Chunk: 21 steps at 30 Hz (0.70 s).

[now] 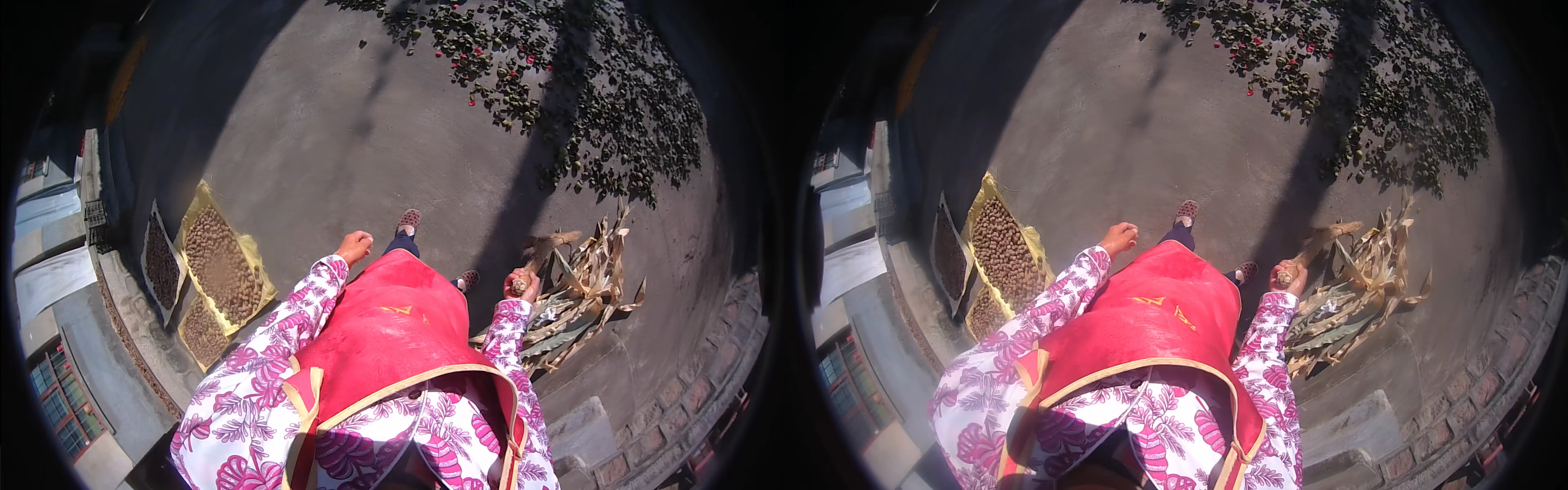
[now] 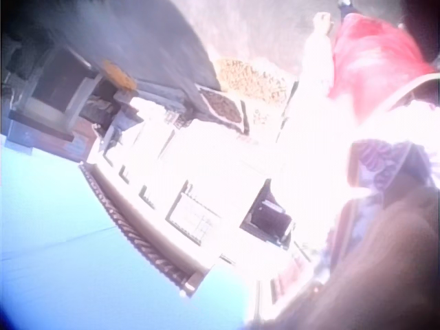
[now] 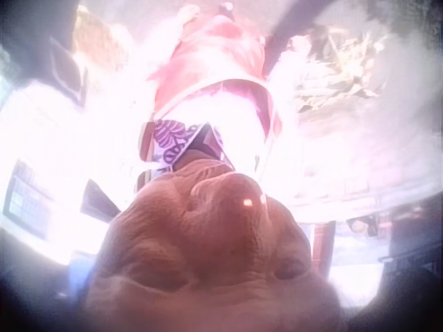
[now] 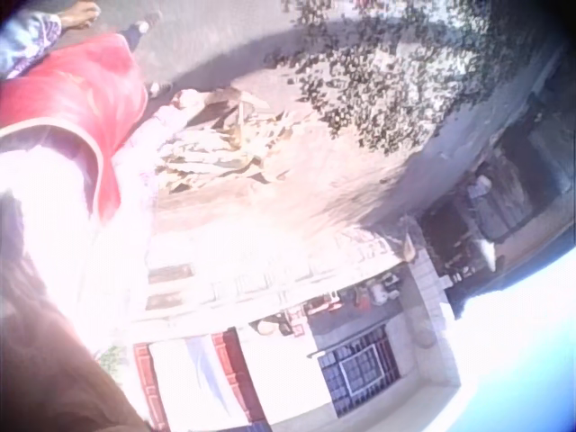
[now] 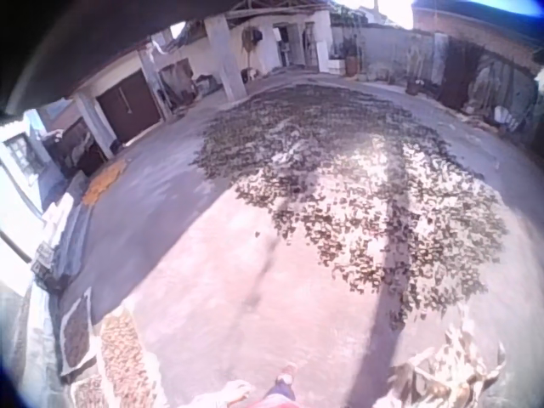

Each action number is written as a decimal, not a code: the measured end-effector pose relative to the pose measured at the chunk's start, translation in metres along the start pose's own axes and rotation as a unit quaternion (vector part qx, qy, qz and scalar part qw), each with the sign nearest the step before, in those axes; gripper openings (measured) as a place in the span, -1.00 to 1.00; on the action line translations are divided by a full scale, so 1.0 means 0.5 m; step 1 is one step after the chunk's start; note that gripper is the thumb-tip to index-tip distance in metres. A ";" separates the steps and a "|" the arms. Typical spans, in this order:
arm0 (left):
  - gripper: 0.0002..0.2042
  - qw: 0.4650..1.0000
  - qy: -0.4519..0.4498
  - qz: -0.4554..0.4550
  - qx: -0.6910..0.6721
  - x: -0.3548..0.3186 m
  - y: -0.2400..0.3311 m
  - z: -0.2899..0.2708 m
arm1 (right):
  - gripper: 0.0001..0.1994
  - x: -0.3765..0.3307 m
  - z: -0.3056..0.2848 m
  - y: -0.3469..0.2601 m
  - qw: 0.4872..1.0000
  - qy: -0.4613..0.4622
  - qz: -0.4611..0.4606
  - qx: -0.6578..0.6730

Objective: The person sweeps corn husks and leaves into a pile on a concrete patio using a large broom.

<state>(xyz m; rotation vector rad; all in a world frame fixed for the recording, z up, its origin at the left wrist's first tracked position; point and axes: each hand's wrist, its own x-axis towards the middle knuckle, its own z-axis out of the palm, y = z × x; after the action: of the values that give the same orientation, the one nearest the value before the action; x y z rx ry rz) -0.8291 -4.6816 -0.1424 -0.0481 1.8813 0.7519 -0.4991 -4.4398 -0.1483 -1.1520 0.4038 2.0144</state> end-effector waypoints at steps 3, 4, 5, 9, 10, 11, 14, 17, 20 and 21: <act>-0.78 1.000 0.002 -0.006 -0.001 0.002 -0.019 -0.009 | -0.80 -0.007 0.035 0.098 0.991 -0.026 0.127 0.022; -0.78 1.000 0.003 0.001 -0.004 0.004 -0.030 -0.019 | -0.78 -0.005 0.047 0.135 0.984 -0.039 0.174 0.006; -0.79 1.000 0.006 -0.009 -0.013 0.008 -0.042 -0.030 | -0.68 0.001 0.061 0.178 0.980 -0.033 0.194 -0.031; -0.81 0.996 0.033 -0.050 -0.061 0.026 -0.092 -0.078 | -0.54 0.061 0.152 0.351 0.944 -0.027 0.256 -0.207; -0.83 0.994 0.035 -0.055 -0.085 0.030 -0.102 -0.093 | -0.51 0.083 0.179 0.397 0.933 -0.032 0.262 -0.244; -0.83 0.992 0.048 -0.056 -0.103 0.030 -0.111 -0.107 | -0.50 0.108 0.209 0.443 0.920 -0.049 0.286 -0.263; -0.83 0.983 0.076 -0.087 -0.144 0.031 -0.123 -0.149 | -0.52 0.177 0.291 0.583 0.887 -0.029 0.330 -0.322; -0.83 0.975 0.105 -0.114 -0.158 0.023 -0.133 -0.179 | -0.44 0.223 0.340 0.682 0.880 -0.028 0.337 -0.333; -0.83 0.974 0.101 -0.127 -0.161 0.022 -0.140 -0.205 | -0.65 0.258 0.357 0.704 0.881 -0.010 0.352 -0.315; -0.83 0.972 0.098 -0.132 -0.170 0.026 -0.141 -0.212 | -0.73 0.264 0.351 0.690 0.899 -0.017 0.343 -0.270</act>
<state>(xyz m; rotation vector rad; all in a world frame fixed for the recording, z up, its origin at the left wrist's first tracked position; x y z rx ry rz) -0.8963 -4.7890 -0.1611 -0.5974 1.8607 0.8988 -0.9006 -4.5006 -0.1964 -1.4307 0.2521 2.8890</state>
